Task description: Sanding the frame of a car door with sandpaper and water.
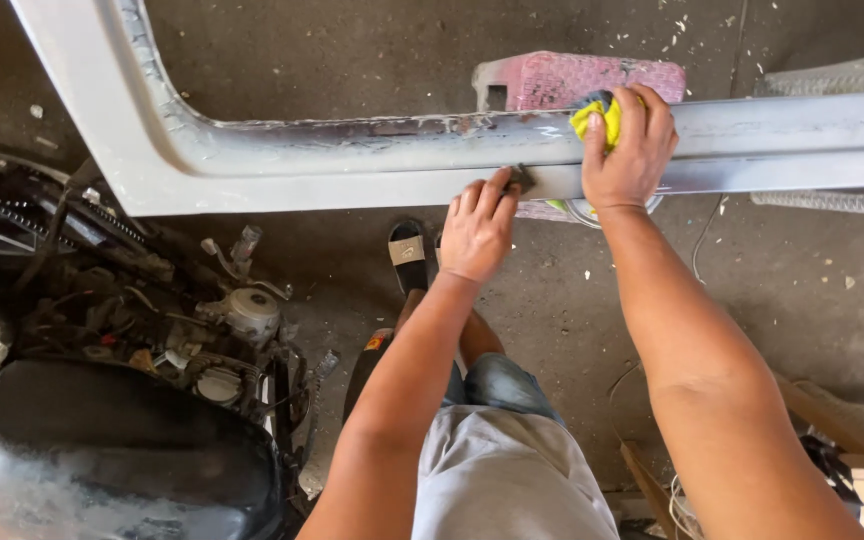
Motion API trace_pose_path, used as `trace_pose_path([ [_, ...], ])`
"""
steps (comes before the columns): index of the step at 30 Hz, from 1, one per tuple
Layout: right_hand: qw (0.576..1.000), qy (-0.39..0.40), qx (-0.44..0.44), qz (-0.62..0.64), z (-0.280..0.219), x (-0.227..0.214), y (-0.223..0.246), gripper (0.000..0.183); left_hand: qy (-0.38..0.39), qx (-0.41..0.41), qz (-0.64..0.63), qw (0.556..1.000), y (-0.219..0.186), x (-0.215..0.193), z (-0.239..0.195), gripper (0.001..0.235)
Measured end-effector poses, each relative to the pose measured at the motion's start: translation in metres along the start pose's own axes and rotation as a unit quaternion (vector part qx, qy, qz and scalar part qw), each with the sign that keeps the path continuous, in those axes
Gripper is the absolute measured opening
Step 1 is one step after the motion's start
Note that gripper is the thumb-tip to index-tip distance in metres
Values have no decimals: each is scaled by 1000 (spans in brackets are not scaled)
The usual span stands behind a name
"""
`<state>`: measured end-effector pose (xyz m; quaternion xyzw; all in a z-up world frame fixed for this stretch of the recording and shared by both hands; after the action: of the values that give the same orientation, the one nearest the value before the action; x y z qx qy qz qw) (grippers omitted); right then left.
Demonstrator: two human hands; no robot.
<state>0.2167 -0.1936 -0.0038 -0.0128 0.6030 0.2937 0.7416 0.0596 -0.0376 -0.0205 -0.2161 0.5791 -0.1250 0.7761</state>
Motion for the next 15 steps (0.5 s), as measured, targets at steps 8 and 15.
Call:
trace_pose_path([
  [8, 1000, -1, 5, -2, -1, -1, 5, 37, -105, -229, 114, 961, 170, -112, -56, 28],
  [15, 994, -27, 27, 98, -12, 26, 52, 31, -27, -98, 54, 993, 97, -56, -25, 35],
])
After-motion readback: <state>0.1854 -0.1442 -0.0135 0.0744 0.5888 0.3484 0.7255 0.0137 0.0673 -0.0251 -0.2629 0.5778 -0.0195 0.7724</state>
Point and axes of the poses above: each hand's wrist, its own z-axis towards the middle knuckle, its own x-axis out of the palm, y = z × x, the point moved 5 cm from there along z, towards the middle knuckle, and after that the axes turned 4 degrees about -z, right-handed, at the moved point
